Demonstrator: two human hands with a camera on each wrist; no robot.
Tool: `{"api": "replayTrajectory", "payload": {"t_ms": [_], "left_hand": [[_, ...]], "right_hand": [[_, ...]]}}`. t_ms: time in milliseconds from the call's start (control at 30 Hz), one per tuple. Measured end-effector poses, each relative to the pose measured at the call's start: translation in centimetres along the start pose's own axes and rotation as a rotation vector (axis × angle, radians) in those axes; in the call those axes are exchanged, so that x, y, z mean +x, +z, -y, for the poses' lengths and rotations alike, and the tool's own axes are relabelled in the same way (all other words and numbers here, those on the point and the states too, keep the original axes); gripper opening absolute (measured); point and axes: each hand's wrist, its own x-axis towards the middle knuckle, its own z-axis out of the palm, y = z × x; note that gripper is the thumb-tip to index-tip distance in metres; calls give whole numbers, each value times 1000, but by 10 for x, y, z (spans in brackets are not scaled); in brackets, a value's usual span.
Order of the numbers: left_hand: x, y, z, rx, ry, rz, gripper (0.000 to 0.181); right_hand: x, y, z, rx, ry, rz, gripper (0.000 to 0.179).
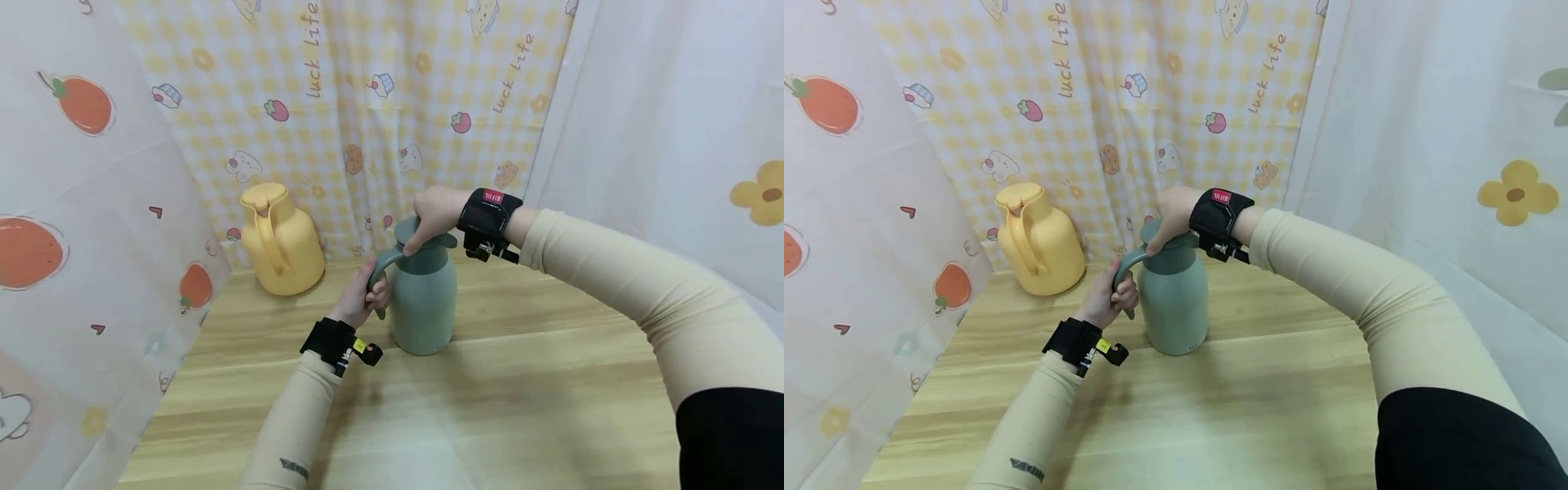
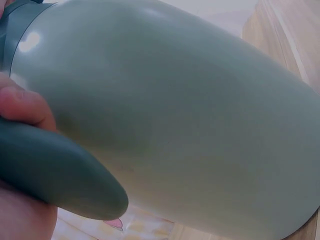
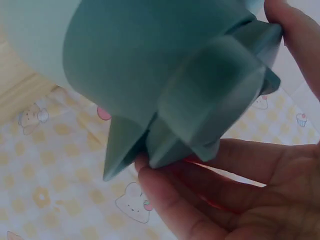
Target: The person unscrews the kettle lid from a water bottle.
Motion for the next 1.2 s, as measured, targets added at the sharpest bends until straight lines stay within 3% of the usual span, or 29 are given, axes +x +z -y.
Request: {"api": "replayTrajectory", "payload": {"t_ms": [233, 467, 633, 833, 1033, 1200], "left_hand": [[4, -2, -6, 9, 17, 2, 56], [1, -1, -2, -3, 10, 25, 58], [2, 2, 1, -13, 12, 43, 57], [6, 3, 1, -11, 15, 40, 57], [9, 2, -2, 1, 1, 53, 57], [8, 1, 1, -2, -10, 81, 57]], "right_hand": [[0, -7, -1, -8, -23, -29, 61], [-2, 1, -10, 0, -131, -21, 58], [-8, -2, -21, -15, -154, 73, 32], [-9, -16, -26, 0, -162, 205, 68], [-2, -21, -32, 3, -163, 207, 76], [-3, -12, -44, 151, -205, 236, 75]]}}
